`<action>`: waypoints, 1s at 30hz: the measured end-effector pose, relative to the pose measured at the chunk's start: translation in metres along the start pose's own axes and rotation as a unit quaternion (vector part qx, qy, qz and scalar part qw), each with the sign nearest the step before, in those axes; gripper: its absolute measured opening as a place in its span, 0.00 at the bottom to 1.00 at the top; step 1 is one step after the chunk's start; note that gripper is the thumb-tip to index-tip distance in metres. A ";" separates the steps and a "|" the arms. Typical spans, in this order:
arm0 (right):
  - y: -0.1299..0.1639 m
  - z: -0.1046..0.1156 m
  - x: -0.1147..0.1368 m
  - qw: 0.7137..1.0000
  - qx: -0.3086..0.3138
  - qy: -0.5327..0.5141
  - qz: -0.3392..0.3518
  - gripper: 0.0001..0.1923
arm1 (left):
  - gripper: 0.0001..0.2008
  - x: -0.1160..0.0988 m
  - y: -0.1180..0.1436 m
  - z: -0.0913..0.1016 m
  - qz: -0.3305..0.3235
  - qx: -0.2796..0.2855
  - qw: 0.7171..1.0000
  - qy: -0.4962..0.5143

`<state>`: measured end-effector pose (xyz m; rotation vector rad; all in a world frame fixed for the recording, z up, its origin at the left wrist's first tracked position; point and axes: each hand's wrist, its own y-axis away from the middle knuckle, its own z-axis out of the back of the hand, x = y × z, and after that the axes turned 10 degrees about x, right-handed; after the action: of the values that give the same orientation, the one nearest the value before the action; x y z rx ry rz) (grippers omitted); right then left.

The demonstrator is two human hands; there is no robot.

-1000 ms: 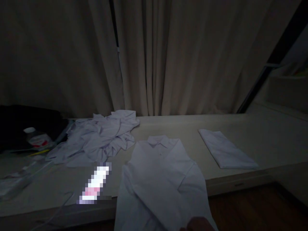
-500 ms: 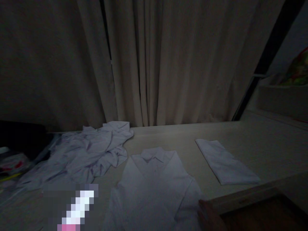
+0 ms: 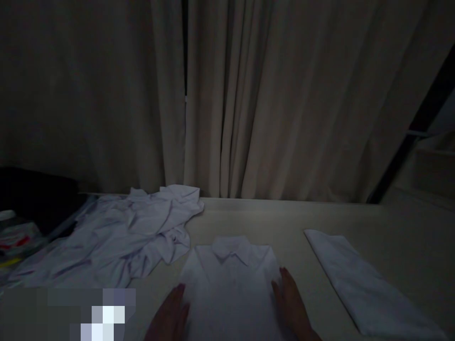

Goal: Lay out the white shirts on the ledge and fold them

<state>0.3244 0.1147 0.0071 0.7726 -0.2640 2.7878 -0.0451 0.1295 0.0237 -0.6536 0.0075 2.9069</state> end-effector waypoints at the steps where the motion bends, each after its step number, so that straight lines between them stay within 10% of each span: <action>1: -0.016 -0.008 0.010 1.000 0.012 0.018 0.001 0.36 | 0.27 -0.006 -0.029 -0.006 -0.027 -0.015 0.998 -0.046; 8: -0.088 -0.054 0.016 0.990 0.047 0.127 0.024 0.37 | 0.30 -0.003 -0.139 -0.055 -0.081 -0.083 0.970 -0.215; 23: -0.142 -0.053 0.002 0.984 0.082 0.149 0.058 0.39 | 0.32 -0.007 -0.188 -0.057 -0.073 -0.071 0.970 -0.221; 27: -0.103 -0.027 0.003 0.990 0.049 0.091 0.096 0.34 | 0.30 -0.019 -0.150 -0.029 -0.071 -0.070 0.985 -0.139; 30: -0.022 -0.001 -0.028 0.998 -0.003 0.004 0.056 0.32 | 0.29 -0.001 -0.057 0.000 -0.006 -0.024 1.000 -0.007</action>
<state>0.3536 0.1312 -0.0057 0.7672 -0.3240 2.8931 -0.0357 0.1859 0.0261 -0.6387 -0.0667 2.9088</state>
